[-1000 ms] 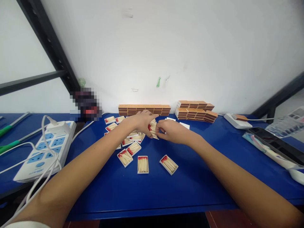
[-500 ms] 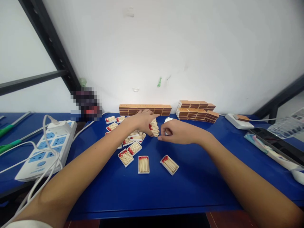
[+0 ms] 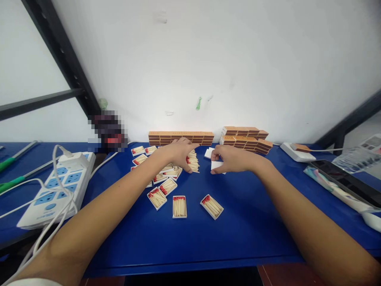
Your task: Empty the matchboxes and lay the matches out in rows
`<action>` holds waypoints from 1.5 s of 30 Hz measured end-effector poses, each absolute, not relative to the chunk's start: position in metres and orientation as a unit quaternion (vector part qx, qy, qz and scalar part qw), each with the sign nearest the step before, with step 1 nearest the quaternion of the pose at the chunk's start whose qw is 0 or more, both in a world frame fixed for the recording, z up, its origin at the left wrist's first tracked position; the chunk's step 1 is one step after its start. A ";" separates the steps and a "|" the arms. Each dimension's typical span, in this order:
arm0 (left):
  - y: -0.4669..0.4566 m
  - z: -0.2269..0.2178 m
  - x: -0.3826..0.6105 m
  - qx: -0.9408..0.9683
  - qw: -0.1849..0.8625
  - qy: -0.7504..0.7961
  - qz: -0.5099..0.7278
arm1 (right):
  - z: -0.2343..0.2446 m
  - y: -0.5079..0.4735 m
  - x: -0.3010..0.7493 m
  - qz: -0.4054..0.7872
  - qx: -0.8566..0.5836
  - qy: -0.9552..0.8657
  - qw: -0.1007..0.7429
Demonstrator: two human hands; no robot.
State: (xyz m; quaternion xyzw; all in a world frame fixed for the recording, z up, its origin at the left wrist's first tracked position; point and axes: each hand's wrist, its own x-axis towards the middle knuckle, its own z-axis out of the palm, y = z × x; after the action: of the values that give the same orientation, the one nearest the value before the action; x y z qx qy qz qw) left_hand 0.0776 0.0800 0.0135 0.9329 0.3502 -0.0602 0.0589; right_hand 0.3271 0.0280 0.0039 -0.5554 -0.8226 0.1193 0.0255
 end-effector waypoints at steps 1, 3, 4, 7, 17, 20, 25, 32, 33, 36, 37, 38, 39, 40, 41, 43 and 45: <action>0.080 0.014 0.077 0.932 0.060 0.351 -0.061 | 0.008 0.027 0.330 0.124 -0.566 -0.815 0.027; 0.079 0.015 0.077 0.932 0.063 0.353 -0.060 | 0.014 0.026 0.338 0.124 -0.586 -0.800 0.024; 0.079 0.015 0.077 0.931 0.065 0.353 -0.061 | 0.017 0.026 0.344 0.121 -0.597 -0.793 0.018; 0.077 0.016 0.077 0.929 0.070 0.357 -0.064 | 0.022 0.029 0.359 0.117 -0.614 -0.780 -0.005; 0.076 0.022 0.075 0.921 0.081 0.373 -0.074 | 0.027 0.025 0.363 0.148 -0.630 -0.762 -0.020; 0.076 0.024 0.074 0.921 0.077 0.375 -0.076 | 0.024 0.029 0.371 0.103 -0.634 -0.766 -0.007; 0.076 0.023 0.075 0.918 0.087 0.378 -0.078 | 0.011 0.043 0.378 0.048 -0.651 -0.757 0.008; 0.074 0.023 0.078 0.926 0.090 0.358 -0.083 | 0.007 0.046 0.372 0.102 -0.675 -0.731 -0.020; 0.074 0.022 0.078 0.926 0.091 0.358 -0.081 | 0.007 0.046 0.373 0.104 -0.679 -0.726 -0.026; 0.076 0.021 0.078 0.927 0.087 0.357 -0.077 | 0.008 0.047 0.376 0.101 -0.680 -0.724 -0.050; 0.076 0.021 0.077 0.928 0.084 0.356 -0.077 | 0.008 0.048 0.378 0.097 -0.678 -0.726 -0.058; 0.077 0.020 0.077 0.929 0.080 0.354 -0.077 | 0.007 0.048 0.381 0.093 -0.677 -0.727 -0.065; 0.077 0.020 0.077 0.930 0.077 0.352 -0.077 | 0.007 0.049 0.383 0.086 -0.680 -0.725 -0.072; 0.077 0.019 0.077 0.931 0.074 0.350 -0.075 | 0.007 0.049 0.385 0.079 -0.684 -0.721 -0.078; 0.077 0.019 0.077 0.931 0.072 0.349 -0.074 | 0.007 0.050 0.387 0.073 -0.690 -0.715 -0.083; 0.076 0.020 0.078 0.931 0.072 0.350 -0.072 | 0.009 0.049 0.389 0.078 -0.696 -0.708 -0.085; 0.074 0.022 0.078 0.929 0.072 0.354 -0.076 | 0.012 0.046 0.388 0.102 -0.692 -0.710 -0.075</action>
State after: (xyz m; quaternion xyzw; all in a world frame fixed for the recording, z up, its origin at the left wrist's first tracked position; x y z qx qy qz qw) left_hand 0.0778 0.0742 0.0219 0.9292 0.3544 -0.0763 0.0718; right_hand 0.3881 0.0465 0.0121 -0.6925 -0.7103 0.1020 -0.0751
